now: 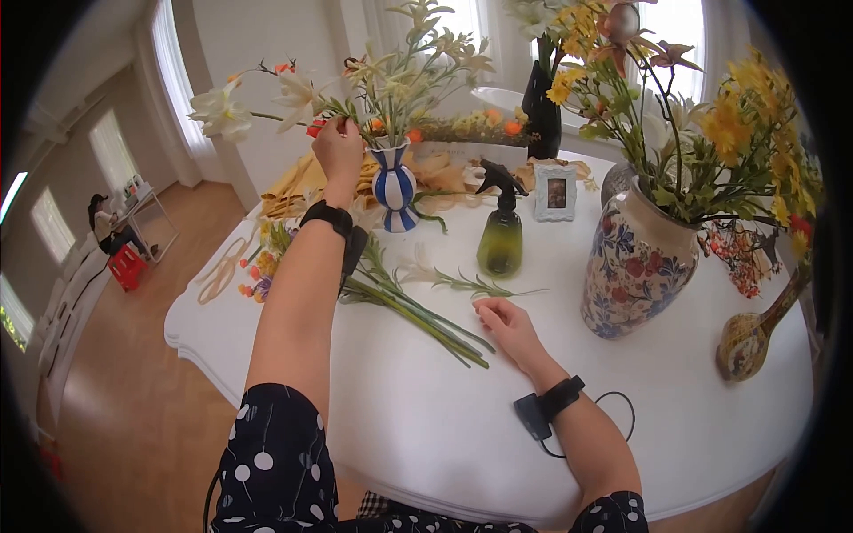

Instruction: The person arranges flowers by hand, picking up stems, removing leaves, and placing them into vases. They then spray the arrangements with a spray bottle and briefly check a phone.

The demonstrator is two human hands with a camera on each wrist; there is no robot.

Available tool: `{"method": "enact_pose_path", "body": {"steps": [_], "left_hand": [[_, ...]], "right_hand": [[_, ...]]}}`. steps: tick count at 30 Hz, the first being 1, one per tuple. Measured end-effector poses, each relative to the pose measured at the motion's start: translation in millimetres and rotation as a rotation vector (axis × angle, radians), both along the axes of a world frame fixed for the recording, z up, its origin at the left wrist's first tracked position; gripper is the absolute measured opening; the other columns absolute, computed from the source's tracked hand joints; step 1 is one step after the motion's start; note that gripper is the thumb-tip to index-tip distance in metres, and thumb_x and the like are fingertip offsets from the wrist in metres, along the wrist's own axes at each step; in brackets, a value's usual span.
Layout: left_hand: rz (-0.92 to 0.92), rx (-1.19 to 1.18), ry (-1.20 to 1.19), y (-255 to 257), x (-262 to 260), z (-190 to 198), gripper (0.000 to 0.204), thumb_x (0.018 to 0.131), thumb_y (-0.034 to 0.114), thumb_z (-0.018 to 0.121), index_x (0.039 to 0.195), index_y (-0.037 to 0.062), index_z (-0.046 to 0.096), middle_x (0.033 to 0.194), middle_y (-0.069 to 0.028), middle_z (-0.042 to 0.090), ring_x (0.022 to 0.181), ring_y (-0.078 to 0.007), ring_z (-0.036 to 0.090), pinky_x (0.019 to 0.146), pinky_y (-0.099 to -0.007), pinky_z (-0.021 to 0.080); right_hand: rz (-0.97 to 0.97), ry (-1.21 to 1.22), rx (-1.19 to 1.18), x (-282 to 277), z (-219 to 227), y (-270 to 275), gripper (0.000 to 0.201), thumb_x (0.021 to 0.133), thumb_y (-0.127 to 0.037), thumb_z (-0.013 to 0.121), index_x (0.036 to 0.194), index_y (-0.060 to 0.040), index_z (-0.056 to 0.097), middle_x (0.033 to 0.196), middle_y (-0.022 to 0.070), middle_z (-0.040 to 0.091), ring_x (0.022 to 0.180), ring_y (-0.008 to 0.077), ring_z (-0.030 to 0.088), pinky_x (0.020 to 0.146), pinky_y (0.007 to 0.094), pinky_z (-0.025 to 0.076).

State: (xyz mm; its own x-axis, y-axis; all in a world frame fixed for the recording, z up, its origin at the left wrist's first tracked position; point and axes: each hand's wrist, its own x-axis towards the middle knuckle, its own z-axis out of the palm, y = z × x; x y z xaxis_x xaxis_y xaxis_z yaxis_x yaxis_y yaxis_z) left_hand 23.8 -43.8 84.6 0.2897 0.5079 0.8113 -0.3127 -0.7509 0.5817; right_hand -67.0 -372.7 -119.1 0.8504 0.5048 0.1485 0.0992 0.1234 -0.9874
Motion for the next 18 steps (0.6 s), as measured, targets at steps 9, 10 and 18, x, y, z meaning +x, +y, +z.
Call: {"method": "enact_pose_path", "body": {"steps": [9,10,18], "left_hand": [[0.039,0.115,0.270,25.6,52.9,-14.9,0.024,0.078,0.020,0.061,0.083,-0.0034,0.066,0.076,-0.0207,0.066,0.069,-0.0342,0.066,0.066,-0.0412,0.052],[0.102,0.161,0.221,24.0,56.1,-16.2,0.026,0.078,0.022,0.061,0.083,-0.0035,0.066,0.081,-0.0227,0.066,0.077,-0.0378,0.065,0.070,-0.0435,0.051],[0.184,0.250,0.452,23.0,61.1,-25.2,0.024,0.075,0.019,0.058,0.085,-0.0014,0.067,0.089,-0.0231,0.066,0.087,-0.0401,0.063,0.080,-0.0459,0.049]], "right_hand": [[0.012,0.007,0.007,0.6,0.0,0.9,0.021,0.094,-0.016,0.058,0.109,-0.0012,0.063,0.087,-0.0028,0.059,0.077,0.0037,0.050,0.071,0.0186,0.042],[0.007,0.021,0.007,-0.9,3.0,0.7,0.021,0.094,-0.015,0.058,0.109,-0.0013,0.063,0.087,-0.0027,0.059,0.077,0.0036,0.050,0.071,0.0188,0.043],[0.011,0.059,0.013,1.9,0.7,1.3,0.021,0.094,-0.016,0.058,0.109,-0.0016,0.064,0.087,-0.0019,0.059,0.078,0.0042,0.052,0.074,0.0191,0.045]]}}
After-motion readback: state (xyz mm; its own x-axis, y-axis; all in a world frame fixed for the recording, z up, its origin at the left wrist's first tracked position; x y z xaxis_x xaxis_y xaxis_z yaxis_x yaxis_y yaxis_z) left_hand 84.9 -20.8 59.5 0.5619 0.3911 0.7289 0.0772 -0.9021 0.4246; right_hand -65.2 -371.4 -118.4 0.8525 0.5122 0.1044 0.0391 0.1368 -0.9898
